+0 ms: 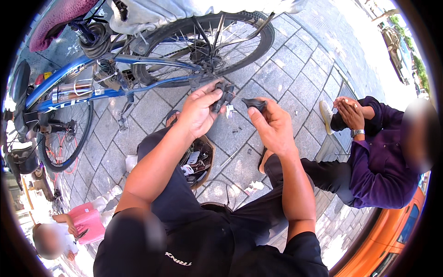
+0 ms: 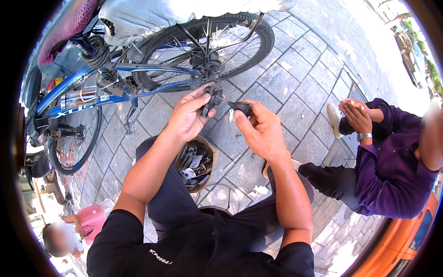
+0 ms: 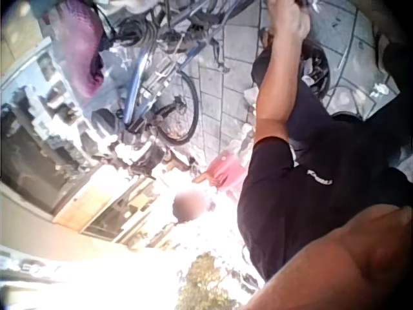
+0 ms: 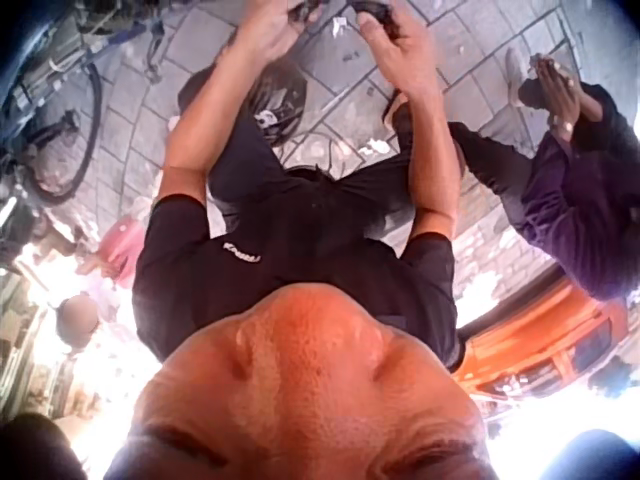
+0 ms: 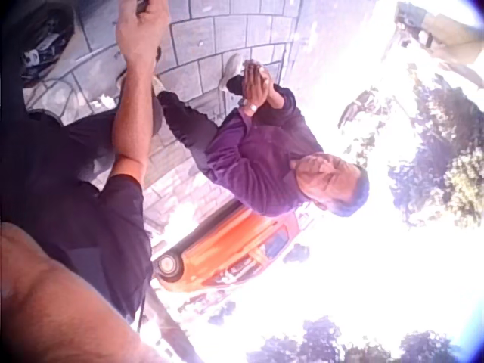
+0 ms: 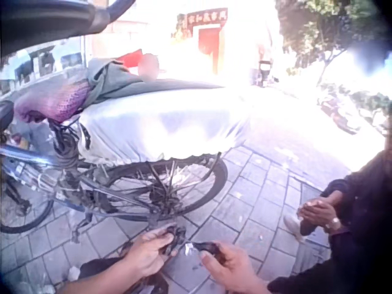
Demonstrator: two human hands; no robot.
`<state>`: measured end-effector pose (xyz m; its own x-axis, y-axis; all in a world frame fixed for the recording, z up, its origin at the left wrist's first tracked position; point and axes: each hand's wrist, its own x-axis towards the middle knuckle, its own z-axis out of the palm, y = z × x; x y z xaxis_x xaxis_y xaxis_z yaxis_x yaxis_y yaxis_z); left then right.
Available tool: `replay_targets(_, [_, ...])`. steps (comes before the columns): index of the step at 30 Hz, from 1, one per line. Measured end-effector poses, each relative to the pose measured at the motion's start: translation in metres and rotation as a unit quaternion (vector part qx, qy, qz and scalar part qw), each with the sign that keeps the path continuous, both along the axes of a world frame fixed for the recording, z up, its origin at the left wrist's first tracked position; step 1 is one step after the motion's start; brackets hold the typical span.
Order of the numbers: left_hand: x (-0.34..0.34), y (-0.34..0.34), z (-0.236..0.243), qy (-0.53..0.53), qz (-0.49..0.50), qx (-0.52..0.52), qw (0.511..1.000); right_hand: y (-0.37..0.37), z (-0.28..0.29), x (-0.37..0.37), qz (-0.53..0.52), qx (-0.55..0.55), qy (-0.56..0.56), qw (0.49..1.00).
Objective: The person sits on a sidewalk and disassembles a small bicycle component, likely a derailleur, using a screwdriver. They remove screws and separate parts, placing them into a container on the ground. A second person and a child are present nearby.
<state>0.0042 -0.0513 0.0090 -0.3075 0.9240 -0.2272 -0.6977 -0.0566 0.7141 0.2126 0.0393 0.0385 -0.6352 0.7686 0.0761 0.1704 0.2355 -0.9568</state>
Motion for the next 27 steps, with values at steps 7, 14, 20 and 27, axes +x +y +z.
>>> replay_targets(7, [0.004,0.007,0.001,-0.008,0.0,-0.009,1.0,0.012,-0.014,0.001,-0.011,-0.031,0.004,0.999])
replay_targets(14, [0.006,0.015,-0.002,-0.013,-0.019,0.005,1.0,0.022,-0.012,0.006,-0.008,-0.113,-0.003,0.994])
replay_targets(20, [0.005,0.013,0.0,-0.01,-0.015,0.005,1.0,0.02,-0.007,0.001,0.001,-0.145,0.024,0.989])
replay_targets(27, [0.009,0.01,0.006,0.019,-0.01,-0.016,1.0,0.022,-0.016,0.004,0.002,-0.048,-0.026,0.999])
